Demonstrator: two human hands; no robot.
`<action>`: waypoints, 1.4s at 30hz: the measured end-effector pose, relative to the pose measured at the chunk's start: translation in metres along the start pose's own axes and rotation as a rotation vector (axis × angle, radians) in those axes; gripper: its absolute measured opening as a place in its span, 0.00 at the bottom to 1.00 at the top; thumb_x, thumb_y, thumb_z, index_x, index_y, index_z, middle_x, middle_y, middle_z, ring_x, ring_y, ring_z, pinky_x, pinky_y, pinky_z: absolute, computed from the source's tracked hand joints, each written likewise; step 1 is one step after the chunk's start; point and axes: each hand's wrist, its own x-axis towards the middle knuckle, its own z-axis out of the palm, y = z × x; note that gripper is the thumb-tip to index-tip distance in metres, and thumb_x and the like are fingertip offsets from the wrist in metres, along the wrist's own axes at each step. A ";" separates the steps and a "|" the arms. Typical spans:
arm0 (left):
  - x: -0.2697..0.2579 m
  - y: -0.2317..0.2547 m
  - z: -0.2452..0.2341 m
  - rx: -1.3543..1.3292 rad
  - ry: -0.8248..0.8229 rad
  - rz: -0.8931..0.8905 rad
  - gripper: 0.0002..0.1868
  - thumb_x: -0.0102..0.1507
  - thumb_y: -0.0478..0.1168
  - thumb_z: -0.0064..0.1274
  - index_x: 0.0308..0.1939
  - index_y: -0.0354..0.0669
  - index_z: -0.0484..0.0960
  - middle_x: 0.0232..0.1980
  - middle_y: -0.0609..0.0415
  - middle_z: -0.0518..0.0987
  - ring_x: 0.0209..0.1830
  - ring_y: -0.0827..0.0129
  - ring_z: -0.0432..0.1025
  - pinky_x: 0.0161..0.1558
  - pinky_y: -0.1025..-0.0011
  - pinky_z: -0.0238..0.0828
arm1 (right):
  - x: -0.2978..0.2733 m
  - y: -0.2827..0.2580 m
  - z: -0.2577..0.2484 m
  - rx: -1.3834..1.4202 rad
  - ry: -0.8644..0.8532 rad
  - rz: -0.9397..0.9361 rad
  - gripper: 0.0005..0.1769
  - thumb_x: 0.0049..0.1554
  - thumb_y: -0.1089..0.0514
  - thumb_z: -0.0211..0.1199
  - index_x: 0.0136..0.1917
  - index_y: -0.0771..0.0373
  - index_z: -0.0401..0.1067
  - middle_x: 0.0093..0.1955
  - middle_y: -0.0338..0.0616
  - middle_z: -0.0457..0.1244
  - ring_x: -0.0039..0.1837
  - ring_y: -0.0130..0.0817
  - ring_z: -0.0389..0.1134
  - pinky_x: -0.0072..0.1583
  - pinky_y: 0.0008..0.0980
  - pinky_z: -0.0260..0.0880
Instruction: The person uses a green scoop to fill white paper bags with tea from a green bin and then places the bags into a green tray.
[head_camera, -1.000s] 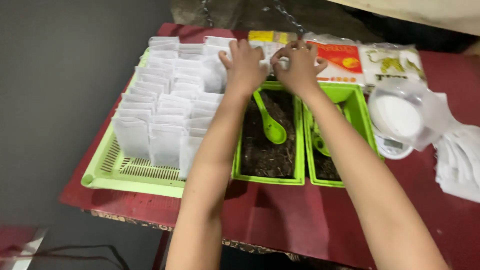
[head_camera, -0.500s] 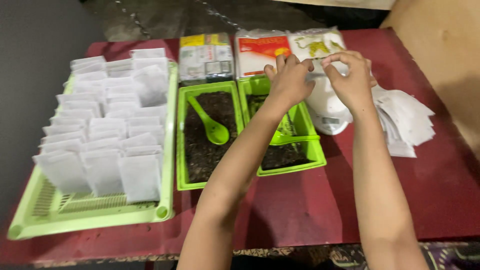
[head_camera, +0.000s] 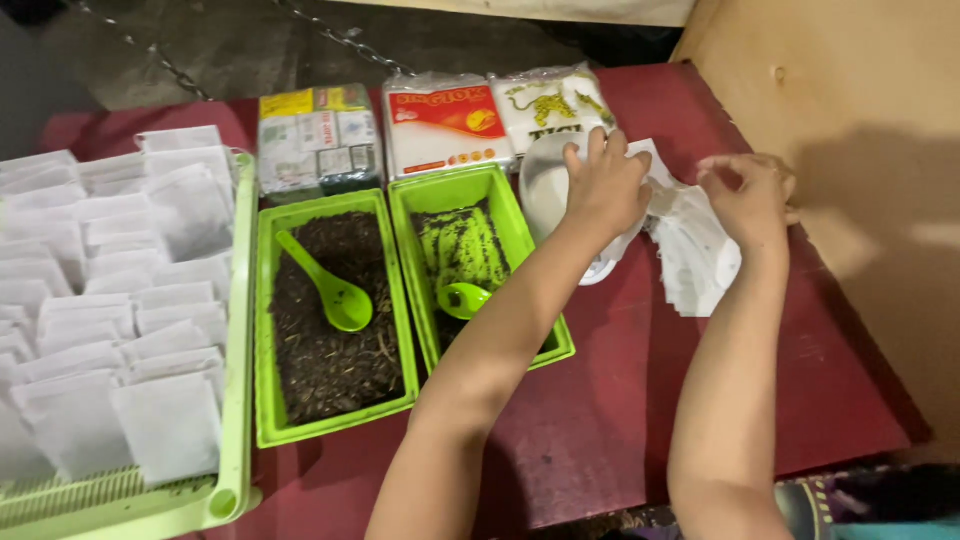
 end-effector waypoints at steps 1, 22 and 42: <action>0.001 0.007 0.005 -0.007 -0.001 0.003 0.18 0.61 0.49 0.59 0.53 0.53 0.83 0.54 0.51 0.71 0.66 0.56 0.56 0.65 0.39 0.45 | -0.007 -0.008 -0.005 -0.007 0.000 0.003 0.11 0.63 0.55 0.69 0.59 0.49 0.81 0.56 0.53 0.66 0.61 0.56 0.65 0.60 0.48 0.64; 0.022 0.050 0.046 0.175 0.101 -0.011 0.12 0.63 0.36 0.48 0.40 0.51 0.89 0.59 0.51 0.76 0.73 0.55 0.53 0.70 0.43 0.43 | 0.008 0.054 0.046 -0.258 -0.255 0.284 0.13 0.55 0.57 0.61 0.53 0.48 0.79 0.79 0.32 0.56 0.78 0.59 0.43 0.58 0.94 0.41; -0.074 -0.032 -0.136 -0.505 0.090 -0.402 0.24 0.46 0.66 0.53 0.37 0.60 0.88 0.48 0.58 0.84 0.62 0.47 0.66 0.52 0.50 0.57 | -0.014 -0.228 -0.027 0.461 -0.113 -0.193 0.02 0.70 0.62 0.65 0.52 0.61 0.76 0.51 0.36 0.66 0.55 0.27 0.65 0.60 0.29 0.64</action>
